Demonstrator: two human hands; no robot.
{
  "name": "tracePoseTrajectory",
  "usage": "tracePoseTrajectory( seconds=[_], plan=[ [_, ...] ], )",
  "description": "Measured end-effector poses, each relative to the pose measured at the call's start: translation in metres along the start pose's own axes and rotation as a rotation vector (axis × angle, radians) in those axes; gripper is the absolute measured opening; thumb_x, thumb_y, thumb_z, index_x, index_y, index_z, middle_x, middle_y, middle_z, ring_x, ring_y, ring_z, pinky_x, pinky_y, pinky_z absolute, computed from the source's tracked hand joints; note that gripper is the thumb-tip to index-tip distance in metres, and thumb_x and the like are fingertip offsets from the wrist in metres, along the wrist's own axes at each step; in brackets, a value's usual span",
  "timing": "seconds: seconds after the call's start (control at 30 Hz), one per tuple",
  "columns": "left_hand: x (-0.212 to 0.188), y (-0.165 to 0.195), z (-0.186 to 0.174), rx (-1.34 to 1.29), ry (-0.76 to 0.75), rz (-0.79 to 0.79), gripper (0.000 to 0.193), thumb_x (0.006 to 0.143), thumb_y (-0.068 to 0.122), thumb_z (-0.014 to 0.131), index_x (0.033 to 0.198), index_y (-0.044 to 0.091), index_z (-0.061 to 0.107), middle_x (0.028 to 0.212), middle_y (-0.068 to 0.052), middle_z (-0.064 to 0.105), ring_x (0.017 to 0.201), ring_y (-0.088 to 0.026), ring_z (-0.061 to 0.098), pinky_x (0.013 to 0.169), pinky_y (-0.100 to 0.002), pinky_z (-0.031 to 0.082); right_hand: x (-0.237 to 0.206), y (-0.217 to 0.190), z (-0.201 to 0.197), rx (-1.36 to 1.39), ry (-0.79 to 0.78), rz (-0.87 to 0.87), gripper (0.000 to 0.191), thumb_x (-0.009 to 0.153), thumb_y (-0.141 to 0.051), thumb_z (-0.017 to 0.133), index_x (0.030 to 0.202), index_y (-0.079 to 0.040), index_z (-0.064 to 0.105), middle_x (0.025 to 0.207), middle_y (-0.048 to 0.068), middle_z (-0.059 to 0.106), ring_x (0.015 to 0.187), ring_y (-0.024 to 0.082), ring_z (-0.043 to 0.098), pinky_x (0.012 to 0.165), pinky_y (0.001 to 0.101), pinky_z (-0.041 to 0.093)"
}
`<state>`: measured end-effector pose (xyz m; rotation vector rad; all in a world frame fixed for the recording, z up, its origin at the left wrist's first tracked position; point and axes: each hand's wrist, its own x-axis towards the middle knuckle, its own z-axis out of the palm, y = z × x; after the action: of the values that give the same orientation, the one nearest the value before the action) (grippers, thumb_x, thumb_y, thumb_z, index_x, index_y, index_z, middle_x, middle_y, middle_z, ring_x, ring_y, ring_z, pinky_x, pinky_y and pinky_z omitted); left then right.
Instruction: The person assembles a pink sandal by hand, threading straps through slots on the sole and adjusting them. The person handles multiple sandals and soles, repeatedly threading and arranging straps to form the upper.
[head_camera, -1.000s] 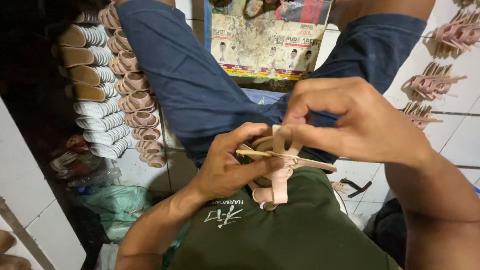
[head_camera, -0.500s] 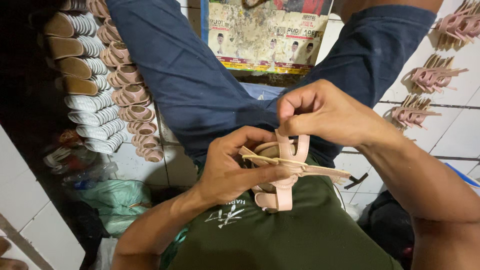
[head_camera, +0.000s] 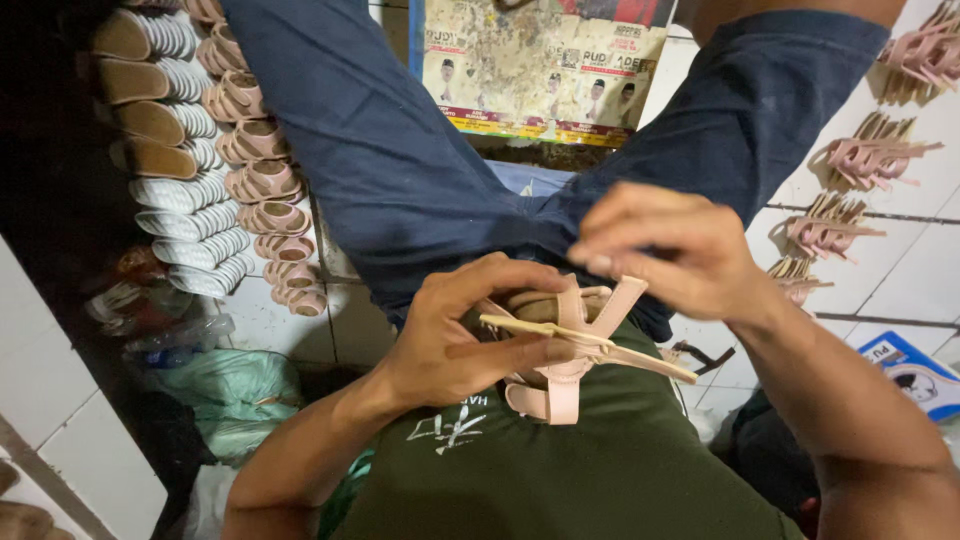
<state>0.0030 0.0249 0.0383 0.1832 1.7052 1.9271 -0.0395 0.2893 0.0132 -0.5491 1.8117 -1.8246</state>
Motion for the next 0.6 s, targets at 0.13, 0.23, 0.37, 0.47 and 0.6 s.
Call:
tracePoseTrajectory(
  seconds=[0.13,0.23,0.37,0.47,0.6],
  plan=[
    [-0.001,0.000,0.004,-0.146,-0.005,-0.094,0.043,0.088,0.010,0.087,0.126,0.002,0.066,0.110,-0.005,0.076,0.100,-0.008,0.070,0.090,-0.025,0.059,-0.010,0.001,0.003,0.055,0.001,-0.016,0.017,0.096,-0.005,0.066,0.108,0.005,0.073,0.101,0.016,0.071,0.090,0.022,0.069,0.079,0.0333,0.055],
    [-0.001,0.002,0.006,-0.159,-0.020,-0.129,0.045,0.089,0.012,0.087,0.127,0.002,0.064,0.111,-0.006,0.076,0.102,-0.009,0.071,0.091,-0.026,0.060,-0.013,0.003,0.007,0.171,0.004,0.033,0.017,0.099,-0.004,0.061,0.107,0.006,0.073,0.100,0.015,0.072,0.091,0.022,0.069,0.081,0.0343,0.056],
    [0.001,0.005,0.004,-0.084,-0.028,-0.131,0.056,0.087,0.017,0.086,0.134,0.004,0.058,0.113,-0.005,0.073,0.104,-0.007,0.069,0.091,-0.025,0.058,-0.004,-0.001,0.006,0.305,0.005,0.137,0.016,0.093,-0.003,0.062,0.102,0.007,0.071,0.099,0.017,0.071,0.091,0.024,0.068,0.081,0.0350,0.054],
    [0.004,0.007,0.001,-0.067,-0.057,-0.116,0.053,0.090,0.017,0.085,0.135,0.004,0.061,0.115,-0.005,0.070,0.101,-0.008,0.066,0.088,-0.025,0.056,0.001,-0.015,-0.003,0.408,0.087,0.100,0.019,0.086,-0.003,0.064,0.102,0.007,0.068,0.099,0.016,0.067,0.091,0.023,0.063,0.083,0.0345,0.051],
    [0.008,0.007,-0.003,0.019,-0.087,-0.066,0.046,0.091,0.016,0.084,0.130,0.004,0.064,0.113,-0.003,0.070,0.097,-0.009,0.068,0.084,-0.025,0.056,0.004,-0.026,-0.010,0.157,0.091,0.023,0.009,0.092,-0.004,0.071,0.096,0.004,0.067,0.091,0.011,0.068,0.082,0.019,0.063,0.074,0.0292,0.050]
  ],
)
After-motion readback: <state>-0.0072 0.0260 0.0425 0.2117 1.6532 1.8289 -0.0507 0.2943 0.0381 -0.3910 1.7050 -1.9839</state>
